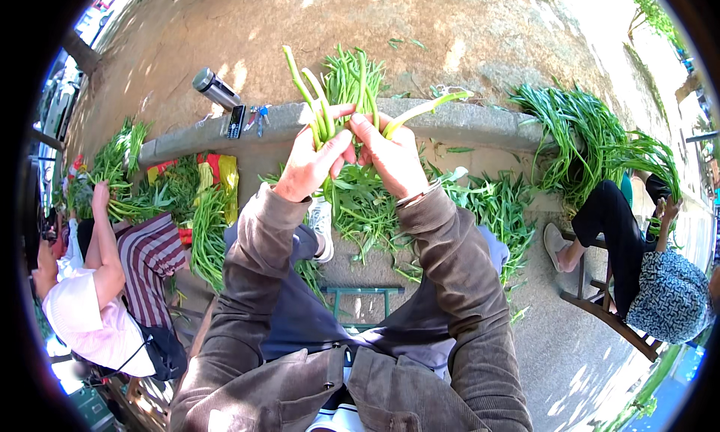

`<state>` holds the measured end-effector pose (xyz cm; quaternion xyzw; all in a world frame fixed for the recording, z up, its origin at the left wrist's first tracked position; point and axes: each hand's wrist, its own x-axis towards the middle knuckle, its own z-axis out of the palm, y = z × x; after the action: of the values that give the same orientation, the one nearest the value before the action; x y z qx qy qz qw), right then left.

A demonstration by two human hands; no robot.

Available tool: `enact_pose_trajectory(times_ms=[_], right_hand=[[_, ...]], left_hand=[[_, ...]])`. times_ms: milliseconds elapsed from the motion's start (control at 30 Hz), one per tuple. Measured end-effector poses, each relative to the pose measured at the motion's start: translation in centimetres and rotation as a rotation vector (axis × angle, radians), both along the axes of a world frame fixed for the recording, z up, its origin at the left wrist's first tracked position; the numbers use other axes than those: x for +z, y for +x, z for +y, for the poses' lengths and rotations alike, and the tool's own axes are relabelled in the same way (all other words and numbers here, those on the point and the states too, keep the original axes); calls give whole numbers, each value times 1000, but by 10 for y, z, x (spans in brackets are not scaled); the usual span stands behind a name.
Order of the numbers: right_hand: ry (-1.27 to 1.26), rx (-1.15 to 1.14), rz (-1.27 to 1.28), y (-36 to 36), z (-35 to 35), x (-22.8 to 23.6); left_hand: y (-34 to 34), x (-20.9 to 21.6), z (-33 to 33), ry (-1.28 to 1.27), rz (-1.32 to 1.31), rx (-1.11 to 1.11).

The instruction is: The person sorts leafy green vegetables by hand, picking through a large pile and arranging individual stalks into organized bunches while seated outdoors.

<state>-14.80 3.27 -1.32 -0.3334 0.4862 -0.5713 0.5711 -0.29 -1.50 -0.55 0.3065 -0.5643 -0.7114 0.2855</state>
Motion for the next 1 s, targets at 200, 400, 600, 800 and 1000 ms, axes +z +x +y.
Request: enact_pose_trajectory(times_ms=[200,400,600,800,1000], right_hand=[[13,-104,-134,-22,-4,4],[15,-122,-399,-79,2,-5],[7,-236,-334,-105,8,4],[21,-597,55,-111,16,11],[96,-227,-104,-63,15,14]], left_hand=[[9,3,-14,-119,72,283],[27,8,-26,-34,33,354],[38,7,-32,23,31,349],[29,8,-26,85,171,139],[18,14,-20,337,304,-49]])
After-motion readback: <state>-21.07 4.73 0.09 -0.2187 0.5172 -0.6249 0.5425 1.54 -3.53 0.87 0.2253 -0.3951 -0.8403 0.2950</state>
